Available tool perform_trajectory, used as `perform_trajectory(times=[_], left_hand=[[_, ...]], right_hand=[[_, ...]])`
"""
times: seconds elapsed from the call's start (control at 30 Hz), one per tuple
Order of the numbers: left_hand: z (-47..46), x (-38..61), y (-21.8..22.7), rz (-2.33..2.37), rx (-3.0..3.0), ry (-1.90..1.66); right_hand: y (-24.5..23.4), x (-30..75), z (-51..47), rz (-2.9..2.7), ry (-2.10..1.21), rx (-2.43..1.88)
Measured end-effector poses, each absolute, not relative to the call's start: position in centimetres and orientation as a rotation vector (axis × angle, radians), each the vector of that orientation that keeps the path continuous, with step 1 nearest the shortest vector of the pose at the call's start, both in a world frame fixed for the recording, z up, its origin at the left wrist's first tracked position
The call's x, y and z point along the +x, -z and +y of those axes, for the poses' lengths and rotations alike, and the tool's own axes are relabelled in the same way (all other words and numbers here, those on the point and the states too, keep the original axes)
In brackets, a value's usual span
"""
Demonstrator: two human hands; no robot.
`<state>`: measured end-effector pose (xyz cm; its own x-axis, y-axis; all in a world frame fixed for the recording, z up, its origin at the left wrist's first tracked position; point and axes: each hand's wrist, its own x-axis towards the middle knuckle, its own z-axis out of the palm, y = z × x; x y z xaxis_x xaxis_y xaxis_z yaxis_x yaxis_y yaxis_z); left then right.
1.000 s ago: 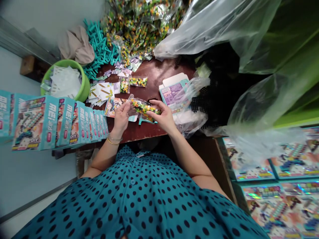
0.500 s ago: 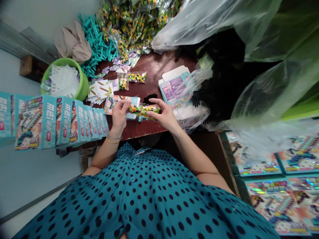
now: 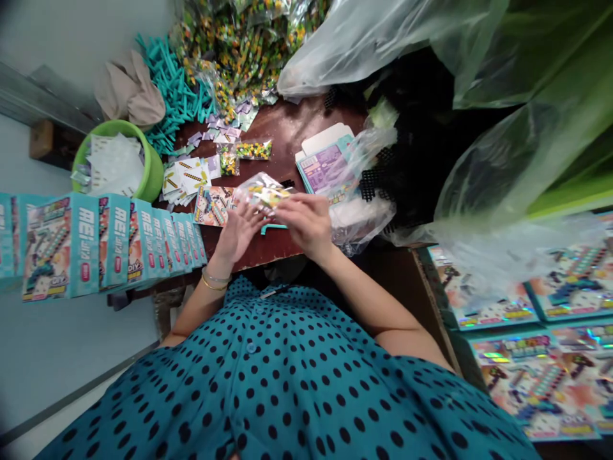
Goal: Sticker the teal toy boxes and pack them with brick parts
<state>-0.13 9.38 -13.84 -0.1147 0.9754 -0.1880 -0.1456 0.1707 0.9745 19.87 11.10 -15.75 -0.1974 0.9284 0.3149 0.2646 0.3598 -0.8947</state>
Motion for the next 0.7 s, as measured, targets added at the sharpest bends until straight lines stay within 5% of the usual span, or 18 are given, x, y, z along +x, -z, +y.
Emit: perform_trajectory(times=[0.17,0.3,0.53,0.7], left_hand=[[9.1,1.6,12.4,1.194,0.830,-1.120],[9.1,1.4,12.5,1.177,0.792,-1.124],[9.1,1.6,13.2,1.193,0.892,-1.115],[8.8,1.7,14.2,1.256,0.842,-1.179]], right_hand=[[17.6,19.9,9.5,-2.031,-0.964,-0.871],[17.9,20.1,8.8,-1.648,-0.929,-0.976],[18.1,18.4,9.5,-1.144,-1.510,-1.042],[16.6,19.0,10.9,-1.028,-1.622,-1.103]])
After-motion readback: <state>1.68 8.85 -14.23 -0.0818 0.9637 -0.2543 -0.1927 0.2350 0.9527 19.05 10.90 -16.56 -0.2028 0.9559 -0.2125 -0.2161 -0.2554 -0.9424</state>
